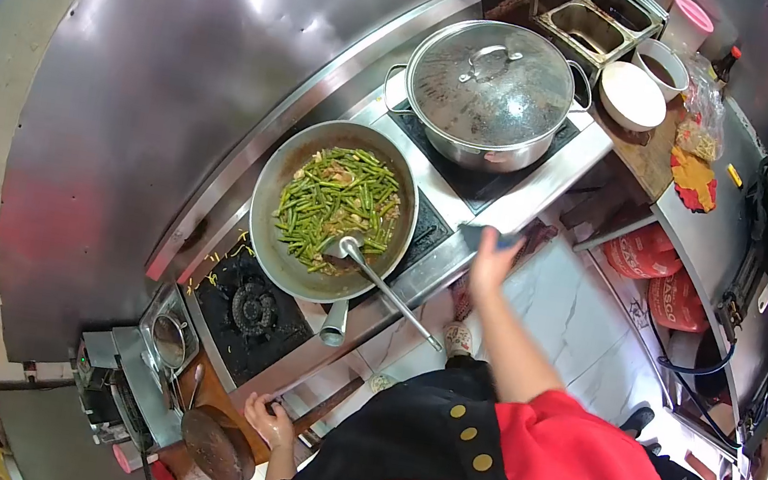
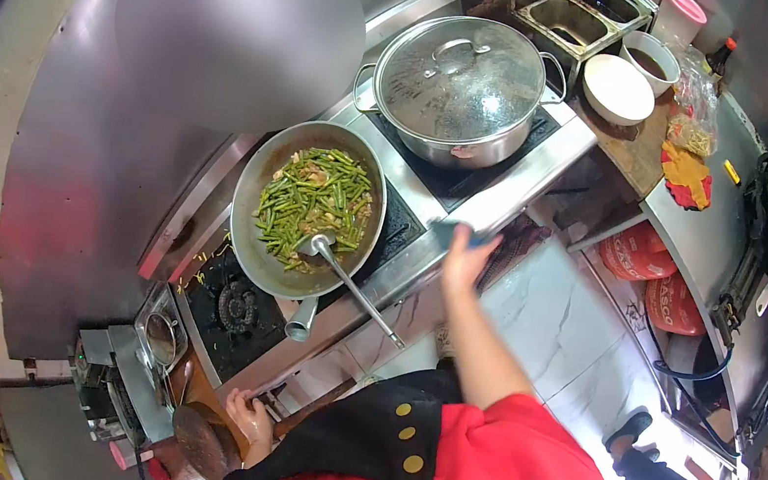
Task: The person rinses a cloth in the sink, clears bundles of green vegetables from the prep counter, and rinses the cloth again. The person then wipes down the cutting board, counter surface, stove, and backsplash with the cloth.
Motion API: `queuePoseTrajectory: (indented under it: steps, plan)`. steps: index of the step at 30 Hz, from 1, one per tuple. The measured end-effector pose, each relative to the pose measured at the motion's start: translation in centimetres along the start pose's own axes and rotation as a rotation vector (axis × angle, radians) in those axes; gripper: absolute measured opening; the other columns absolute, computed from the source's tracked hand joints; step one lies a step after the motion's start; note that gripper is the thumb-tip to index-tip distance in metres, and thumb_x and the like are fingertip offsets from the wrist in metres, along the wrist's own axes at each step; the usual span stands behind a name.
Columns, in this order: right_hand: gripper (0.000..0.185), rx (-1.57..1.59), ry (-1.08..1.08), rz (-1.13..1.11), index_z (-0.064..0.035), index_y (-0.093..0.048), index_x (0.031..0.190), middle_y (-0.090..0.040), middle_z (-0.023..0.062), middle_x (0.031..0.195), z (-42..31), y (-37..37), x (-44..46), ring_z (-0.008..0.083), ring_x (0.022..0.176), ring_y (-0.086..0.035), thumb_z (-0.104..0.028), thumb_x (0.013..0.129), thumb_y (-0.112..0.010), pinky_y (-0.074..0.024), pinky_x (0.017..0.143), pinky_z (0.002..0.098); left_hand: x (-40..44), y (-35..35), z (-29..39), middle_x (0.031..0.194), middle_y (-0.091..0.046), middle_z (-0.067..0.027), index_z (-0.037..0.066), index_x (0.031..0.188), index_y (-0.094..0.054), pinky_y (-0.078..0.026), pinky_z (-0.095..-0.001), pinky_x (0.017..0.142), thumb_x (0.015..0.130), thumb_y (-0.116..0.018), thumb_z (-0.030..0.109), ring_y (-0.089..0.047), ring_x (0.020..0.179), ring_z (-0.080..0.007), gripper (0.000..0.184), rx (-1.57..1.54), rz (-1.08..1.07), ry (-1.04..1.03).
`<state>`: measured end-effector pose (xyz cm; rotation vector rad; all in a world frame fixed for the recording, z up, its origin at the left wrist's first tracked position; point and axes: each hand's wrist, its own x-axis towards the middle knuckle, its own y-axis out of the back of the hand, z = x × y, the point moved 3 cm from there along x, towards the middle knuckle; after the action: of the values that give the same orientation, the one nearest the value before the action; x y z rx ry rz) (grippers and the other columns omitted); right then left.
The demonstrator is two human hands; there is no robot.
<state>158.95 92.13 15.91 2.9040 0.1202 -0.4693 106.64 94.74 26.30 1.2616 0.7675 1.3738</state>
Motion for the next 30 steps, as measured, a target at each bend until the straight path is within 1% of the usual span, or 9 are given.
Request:
queuePoseTrajectory:
  steps: [5,11,16,20,21,23,24,26,30]
  plan:
    - [0.078,0.376,-0.072,0.017,0.0076,-0.034,0.126,-0.050,0.0209,0.120,-2.1,1.6,22.7,0.0279,0.105,-0.052,-0.034,0.073,-0.074,-0.0400,0.092,0.0351,-1.0,-0.1,0.7,0.113,-0.048,-0.0198,0.002,0.086,-0.056,-0.032,-0.0481,0.095,0.070,-0.053,0.006,-0.041,0.109,-0.0366,0.017,-0.044,-0.042,0.008]
    - [0.086,0.522,-0.015,0.051,0.0089,-0.026,0.130,-0.046,0.0229,0.125,-1.2,0.4,13.0,0.0286,0.110,-0.049,-0.040,0.075,-0.070,-0.0369,0.095,0.0353,-3.1,-0.5,-1.1,0.108,-0.050,-0.0196,0.001,0.083,-0.056,-0.032,-0.0477,0.094,0.069,-0.053,0.006,-0.043,0.106,-0.0374,0.015,-0.017,-0.060,-0.020]
    - [0.093,0.214,-0.085,-0.211,0.0076,-0.004,0.137,-0.023,0.0243,0.141,3.7,-2.5,-7.3,0.0309,0.130,-0.027,-0.035,0.080,-0.065,-0.0194,0.107,0.0371,-3.3,-2.4,-3.2,0.107,-0.051,-0.0194,0.001,0.082,-0.057,-0.033,-0.0466,0.093,0.070,-0.053,0.007,-0.044,0.106,-0.0366,0.014,0.038,-0.157,0.034]
    - [0.093,0.080,-0.010,0.122,0.0118,-0.017,0.134,-0.036,0.0321,0.130,-0.2,-0.5,4.7,0.0369,0.122,-0.038,-0.042,0.076,-0.067,-0.0289,0.103,0.0390,-1.6,-2.0,-1.7,0.108,-0.051,-0.0194,0.002,0.080,-0.056,-0.033,-0.0462,0.092,0.070,-0.054,0.007,-0.044,0.106,-0.0361,0.012,0.029,-0.086,0.049]
    - [0.078,0.138,0.122,0.134,0.0054,-0.028,0.129,-0.045,0.0205,0.124,-0.3,0.1,10.5,0.0275,0.112,-0.045,-0.038,0.078,-0.068,-0.0347,0.097,0.0357,-1.6,-1.4,-1.3,0.108,-0.051,-0.0193,0.002,0.080,-0.056,-0.034,-0.0464,0.092,0.071,-0.054,0.008,-0.045,0.105,-0.0362,0.012,-0.017,-0.076,0.070]
    - [0.074,0.015,-0.044,0.140,0.0042,-0.031,0.126,-0.047,0.0207,0.120,-4.7,2.4,18.9,0.0247,0.109,-0.047,-0.037,0.078,-0.068,-0.0371,0.095,0.0351,-2.1,-1.0,-1.4,0.108,-0.051,-0.0196,0.002,0.080,-0.056,-0.034,-0.0465,0.091,0.071,-0.054,0.008,-0.045,0.105,-0.0362,0.011,-0.015,-0.078,0.046]
    - [0.079,0.084,-0.058,0.112,0.0040,-0.027,0.131,-0.042,0.0245,0.126,-4.2,2.7,24.3,0.0303,0.115,-0.045,-0.037,0.077,-0.069,-0.0360,0.097,0.0348,-2.6,-0.7,-1.4,0.108,-0.050,-0.0199,0.001,0.080,-0.056,-0.034,-0.0466,0.091,0.072,-0.054,0.008,-0.045,0.104,-0.0362,0.011,-0.015,-0.087,0.018]
    - [0.092,-0.431,-0.038,0.164,0.0035,-0.009,0.138,-0.021,0.0264,0.142,-9.2,4.2,26.6,0.0376,0.131,-0.025,-0.042,0.079,-0.063,-0.0242,0.106,0.0423,-4.0,0.5,-1.2,0.108,-0.050,-0.0204,0.001,0.080,-0.056,-0.034,-0.0465,0.091,0.073,-0.053,0.008,-0.044,0.104,-0.0365,0.011,-0.021,-0.132,0.058]
    - [0.075,-0.882,0.182,0.202,0.0001,-0.015,0.139,-0.014,0.0243,0.145,-12.6,3.4,22.8,0.0397,0.133,-0.019,-0.037,0.086,-0.053,-0.0196,0.105,0.0520,-6.5,1.8,-3.2,0.103,-0.050,-0.0200,-0.001,0.079,-0.053,-0.033,-0.0468,0.089,0.074,-0.052,0.007,-0.043,0.101,-0.0374,0.010,0.012,-0.181,0.076]
